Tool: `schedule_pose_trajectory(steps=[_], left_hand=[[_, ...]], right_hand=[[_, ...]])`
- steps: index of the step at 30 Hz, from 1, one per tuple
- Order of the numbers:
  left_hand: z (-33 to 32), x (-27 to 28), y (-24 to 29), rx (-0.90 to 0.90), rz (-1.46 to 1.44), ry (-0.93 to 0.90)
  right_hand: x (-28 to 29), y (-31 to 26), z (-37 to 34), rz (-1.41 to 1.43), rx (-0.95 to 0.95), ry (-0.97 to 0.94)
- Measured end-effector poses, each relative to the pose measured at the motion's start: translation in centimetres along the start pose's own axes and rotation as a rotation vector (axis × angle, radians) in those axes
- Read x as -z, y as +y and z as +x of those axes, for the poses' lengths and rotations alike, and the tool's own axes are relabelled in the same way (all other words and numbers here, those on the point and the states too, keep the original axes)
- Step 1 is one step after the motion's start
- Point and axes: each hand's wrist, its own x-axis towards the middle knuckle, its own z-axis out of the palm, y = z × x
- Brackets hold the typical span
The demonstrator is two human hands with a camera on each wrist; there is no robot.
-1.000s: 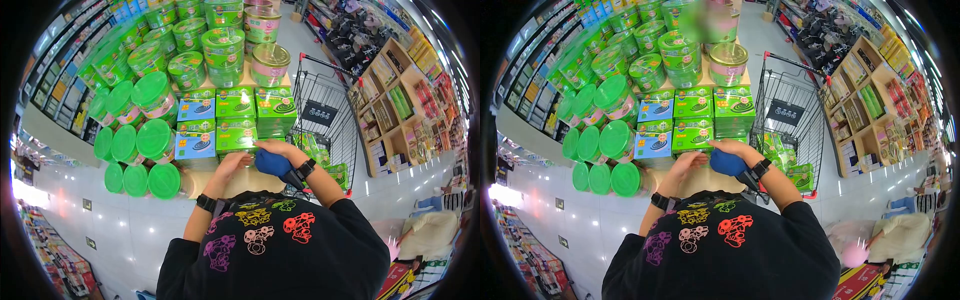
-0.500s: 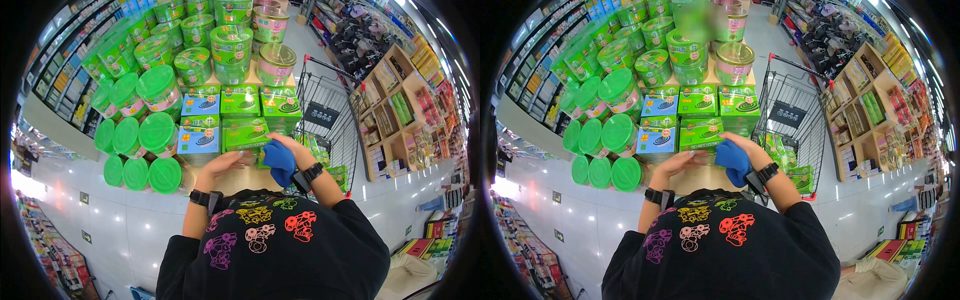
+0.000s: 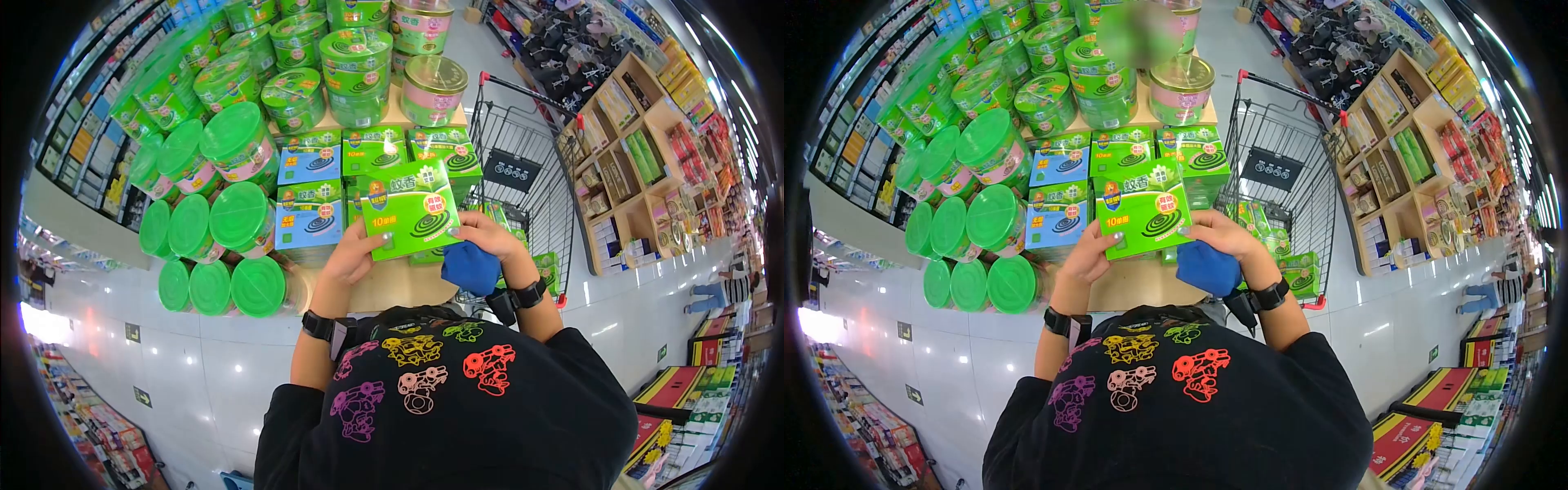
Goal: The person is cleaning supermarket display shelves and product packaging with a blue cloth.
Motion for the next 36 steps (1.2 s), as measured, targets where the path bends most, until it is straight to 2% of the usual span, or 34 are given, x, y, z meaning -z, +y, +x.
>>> schedule_pose_trajectory(steps=[1, 4, 8, 11, 13, 16, 18, 20, 21, 23, 27, 30, 31, 34, 36], left_hand=[[-0.1, -0.6, 0.3, -0.014, -0.002, 0.022], [-0.4, -1.9, 1.1, -0.076, 0.018, 0.084], [-0.6, -2.8, 1.9, -0.193, 0.12, 0.147], [0.0, -2.9, 1.4, -0.253, 0.233, 0.149], [0.4, -3.3, 0.9, -0.276, 0.304, 0.129], [0.5, -4.3, 0.7, -0.297, 0.388, 0.084], [0.4, -4.7, 0.7, -0.32, 0.442, 0.054], [0.5, -4.8, 0.8, -0.435, 0.482, 0.069], [0.5, -4.9, 0.8, -0.493, 0.502, 0.076], [0.0, -4.9, 1.0, -0.419, 0.453, 0.065], [-0.7, -4.7, 1.1, -0.335, 0.478, 0.1], [-0.8, -4.9, 1.0, -0.351, 0.437, 0.068], [-0.7, -4.9, 1.0, -0.375, 0.446, 0.065], [-0.5, -4.7, 1.1, -0.412, 0.455, 0.056], [-0.7, -4.8, 1.1, -0.386, 0.428, 0.06]], right_hand=[[0.0, 0.2, 0.1, -0.01, -0.002, 0.062], [0.7, -1.2, -0.5, -0.304, -0.132, 0.318], [1.6, -4.1, -1.6, -0.064, 0.001, 0.583], [-0.5, -7.4, -1.7, -0.093, 0.356, 0.697], [-2.5, -8.4, -1.3, -0.336, 0.432, 0.723], [-5.2, -8.6, -0.5, -0.831, 0.564, 0.692], [-6.4, -6.9, 0.0, -0.964, 0.69, 0.54], [-7.8, -5.9, 0.1, -1.045, 0.778, 0.369], [-7.7, -6.0, 0.1, -1.053, 0.78, 0.355], [-7.4, -6.2, 0.0, -1.068, 0.785, 0.329], [-5.2, -7.5, 0.1, -1.064, 0.728, 0.627], [-5.9, -7.5, -0.2, -0.997, 0.768, 0.456], [-6.5, -6.9, -0.2, -0.953, 0.763, 0.34], [-7.2, -6.7, -0.6, -0.885, 0.659, 0.233], [-6.7, -7.4, -0.3, -0.911, 0.675, 0.416]])
